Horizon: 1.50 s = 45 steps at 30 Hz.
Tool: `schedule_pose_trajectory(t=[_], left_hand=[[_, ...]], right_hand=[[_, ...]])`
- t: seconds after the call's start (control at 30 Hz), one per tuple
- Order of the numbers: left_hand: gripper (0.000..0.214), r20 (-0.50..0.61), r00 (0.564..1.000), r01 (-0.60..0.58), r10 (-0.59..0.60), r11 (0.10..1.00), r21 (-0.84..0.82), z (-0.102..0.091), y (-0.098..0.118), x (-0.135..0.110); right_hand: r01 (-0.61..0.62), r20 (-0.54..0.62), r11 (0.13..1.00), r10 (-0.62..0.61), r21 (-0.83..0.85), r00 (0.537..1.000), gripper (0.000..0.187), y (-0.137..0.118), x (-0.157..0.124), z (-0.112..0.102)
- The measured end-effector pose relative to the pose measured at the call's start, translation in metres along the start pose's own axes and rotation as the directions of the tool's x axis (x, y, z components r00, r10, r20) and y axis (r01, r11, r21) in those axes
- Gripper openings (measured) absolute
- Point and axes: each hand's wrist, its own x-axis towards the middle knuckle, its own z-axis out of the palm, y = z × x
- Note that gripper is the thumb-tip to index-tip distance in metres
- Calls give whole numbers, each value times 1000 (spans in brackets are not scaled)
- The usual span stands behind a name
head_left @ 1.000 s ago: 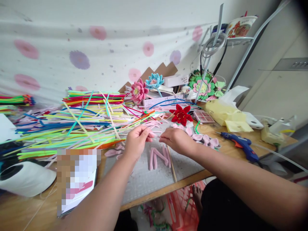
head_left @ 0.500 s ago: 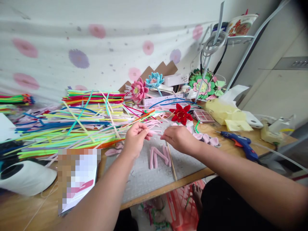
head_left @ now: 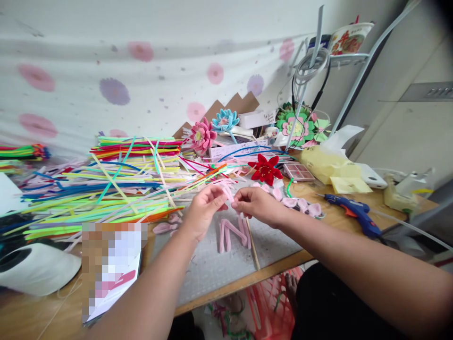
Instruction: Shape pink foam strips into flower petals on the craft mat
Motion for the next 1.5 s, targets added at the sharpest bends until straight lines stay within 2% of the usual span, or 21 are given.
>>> schedule_pose_trajectory(t=[0.1, 0.23, 0.33, 0.4, 0.5, 0.57, 0.63, 0.7, 0.77, 0.83, 0.93, 1.03, 1.17, 1.37, 1.5], left_hand=[[10, 46, 999, 13, -17, 997, 82, 0, -4, 0], [10, -19, 1000, -1, 3, 995, 100, -1, -4, 0], [11, -68, 997, 26, -22, 998, 63, -1, -2, 1], [12, -89, 995, 41, -37, 998, 46, -1, 0, 0], [19, -36, 991, 130, -129, 991, 31, 0, 2, -1], [22, 8, 983, 183, -183, 982, 40, 0, 2, -2], [20, 2, 983, 184, -185, 982, 52, -1, 2, -1], [19, -44, 986, 162, -160, 986, 49, -2, 2, 1], [17, -90, 985, 150, -146, 988, 39, -3, 3, 3], [16, -122, 982, 145, -141, 989, 23, -3, 3, 4], [17, -144, 980, 140, -139, 990, 3, -2, 4, 3], [19, -142, 980, 141, -140, 990, -4, -1, 4, 3], [21, -143, 978, 153, -151, 988, -3, -2, 3, 3], [20, -135, 972, 198, -195, 980, 11, -2, 2, 3], [19, -104, 971, 220, -214, 974, 48, -2, 0, 3]], right_hand=[[-26, 27, 998, 24, 56, 999, 13, -3, 1, 6], [-44, 51, 992, 38, 115, 998, 12, -7, 3, 9], [-80, -20, 972, 87, 221, 996, 16, -6, 6, 9], [-63, -103, 962, 94, 266, 990, 18, -5, 8, 9], [27, -195, 968, 23, 251, 981, 19, -3, 12, 10], [61, -193, 975, -19, 216, 981, 18, -1, 15, 11], [49, -151, 987, -26, 152, 988, 17, 0, 17, 11], [38, -88, 998, -42, -52, 995, 17, 3, 17, 9], [62, -12, 947, -69, -315, 998, 14, 7, 14, 6], [104, 64, 871, -84, -480, 994, 9, 12, 10, 6], [112, 123, 817, -51, -565, 991, 17, 15, 3, 13], [75, 105, 784, -13, -616, 994, 30, 12, 1, 21], [14, 43, 844, 10, -536, 999, 28, 5, 7, 13], [-117, 3, 960, 122, -254, 993, 11, 0, 7, -17], [-150, 14, 985, 152, -79, 988, 6, -3, 5, -17]])
